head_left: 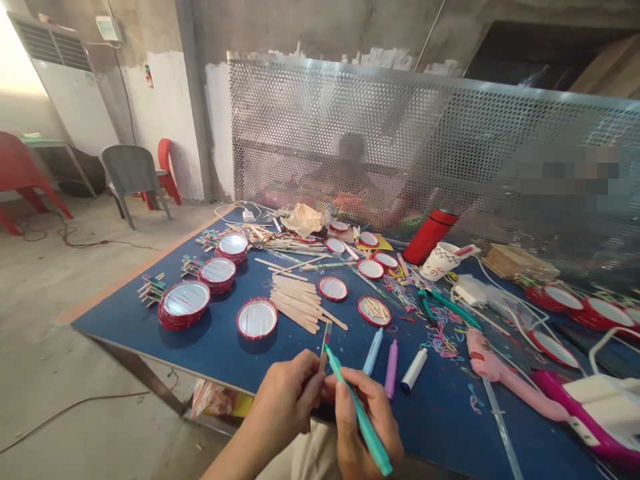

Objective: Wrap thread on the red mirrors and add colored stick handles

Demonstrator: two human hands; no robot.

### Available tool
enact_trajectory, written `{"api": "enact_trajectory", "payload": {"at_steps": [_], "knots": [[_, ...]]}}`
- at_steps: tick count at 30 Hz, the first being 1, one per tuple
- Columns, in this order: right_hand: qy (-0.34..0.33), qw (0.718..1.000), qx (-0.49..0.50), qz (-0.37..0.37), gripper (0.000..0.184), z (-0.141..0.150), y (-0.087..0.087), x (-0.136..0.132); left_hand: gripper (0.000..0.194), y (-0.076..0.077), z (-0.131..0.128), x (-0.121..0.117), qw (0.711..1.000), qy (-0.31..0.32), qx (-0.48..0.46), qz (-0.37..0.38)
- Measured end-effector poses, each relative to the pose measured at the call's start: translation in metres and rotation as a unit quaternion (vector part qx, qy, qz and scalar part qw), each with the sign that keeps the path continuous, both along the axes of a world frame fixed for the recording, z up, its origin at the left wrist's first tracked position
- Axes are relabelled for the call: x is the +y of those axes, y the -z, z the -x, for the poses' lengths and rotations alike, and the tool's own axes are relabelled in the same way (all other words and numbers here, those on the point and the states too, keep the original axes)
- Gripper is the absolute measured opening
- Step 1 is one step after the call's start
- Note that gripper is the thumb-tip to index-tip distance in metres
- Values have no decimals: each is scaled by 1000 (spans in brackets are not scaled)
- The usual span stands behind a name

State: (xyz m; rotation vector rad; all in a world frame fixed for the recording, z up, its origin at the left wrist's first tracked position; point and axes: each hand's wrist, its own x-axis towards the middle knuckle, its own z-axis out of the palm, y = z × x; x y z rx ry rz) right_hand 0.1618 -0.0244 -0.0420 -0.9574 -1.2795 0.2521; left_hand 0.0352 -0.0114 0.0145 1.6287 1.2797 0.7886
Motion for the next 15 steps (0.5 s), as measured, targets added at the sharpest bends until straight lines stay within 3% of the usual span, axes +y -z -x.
{"api": "enact_trajectory", "payload": {"at_steps": [15], "knots": [[8, 1000, 19, 14, 10, 0, -4, -2, 21, 6, 0, 2, 999, -15, 18, -38]]}}
